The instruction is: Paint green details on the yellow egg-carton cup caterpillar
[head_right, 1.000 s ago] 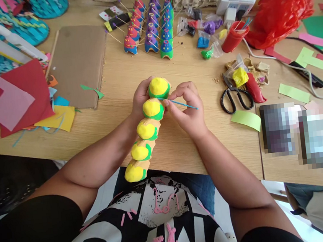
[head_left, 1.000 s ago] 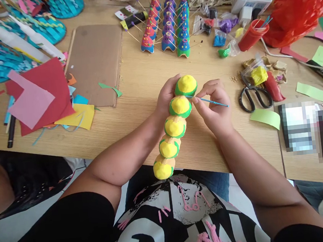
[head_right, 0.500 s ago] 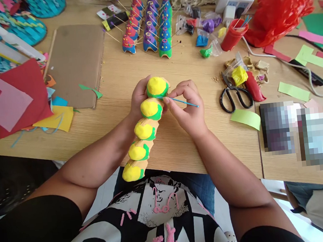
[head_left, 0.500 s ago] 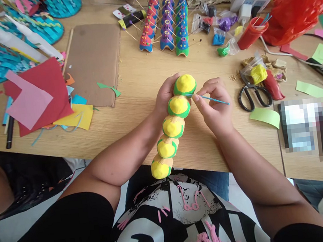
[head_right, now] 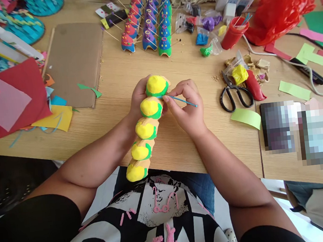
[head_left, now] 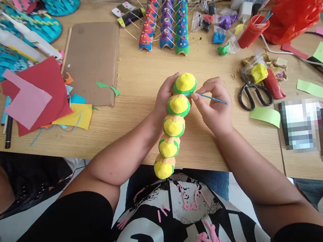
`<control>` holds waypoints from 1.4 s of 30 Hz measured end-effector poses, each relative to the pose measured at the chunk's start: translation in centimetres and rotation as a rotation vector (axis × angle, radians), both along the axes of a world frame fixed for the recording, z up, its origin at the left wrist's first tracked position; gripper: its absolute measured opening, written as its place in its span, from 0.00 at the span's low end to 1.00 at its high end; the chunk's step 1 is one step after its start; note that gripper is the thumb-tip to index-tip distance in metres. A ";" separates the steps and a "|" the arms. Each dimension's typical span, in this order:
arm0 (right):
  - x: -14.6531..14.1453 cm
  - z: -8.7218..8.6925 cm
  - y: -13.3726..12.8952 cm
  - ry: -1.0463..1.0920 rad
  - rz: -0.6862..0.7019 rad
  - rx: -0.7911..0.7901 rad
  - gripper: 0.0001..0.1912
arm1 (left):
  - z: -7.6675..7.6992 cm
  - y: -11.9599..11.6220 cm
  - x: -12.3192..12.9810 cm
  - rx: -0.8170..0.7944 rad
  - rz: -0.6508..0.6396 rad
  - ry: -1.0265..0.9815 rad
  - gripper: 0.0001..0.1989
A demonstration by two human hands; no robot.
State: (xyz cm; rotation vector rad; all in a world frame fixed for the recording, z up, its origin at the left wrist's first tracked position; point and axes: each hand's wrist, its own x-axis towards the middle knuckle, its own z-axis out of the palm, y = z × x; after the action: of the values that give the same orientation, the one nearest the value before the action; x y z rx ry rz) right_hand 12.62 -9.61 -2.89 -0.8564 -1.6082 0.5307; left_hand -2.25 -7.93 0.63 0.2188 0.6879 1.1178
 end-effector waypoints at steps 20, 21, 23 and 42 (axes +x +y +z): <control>-0.3 0.0 0.0 0.221 0.156 -0.184 0.17 | 0.6 -0.2 -0.9 0.014 -0.188 -0.193 0.21; -0.4 0.1 0.0 0.258 0.176 -0.210 0.18 | 0.6 -0.2 -0.9 0.019 -0.186 -0.177 0.21; -0.5 0.3 -0.2 0.305 0.206 -0.250 0.19 | 0.6 -0.2 -0.9 0.023 -0.167 -0.123 0.21; -0.3 0.8 -0.3 0.271 0.250 -0.277 0.19 | -1.1 0.2 -0.7 -0.124 -0.106 -0.074 0.13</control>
State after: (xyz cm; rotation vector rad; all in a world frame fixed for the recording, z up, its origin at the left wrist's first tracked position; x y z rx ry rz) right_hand 12.34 -9.88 -2.11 -0.7506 -1.4166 1.0214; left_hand -2.96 -7.74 -0.43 0.1063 0.6699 0.9737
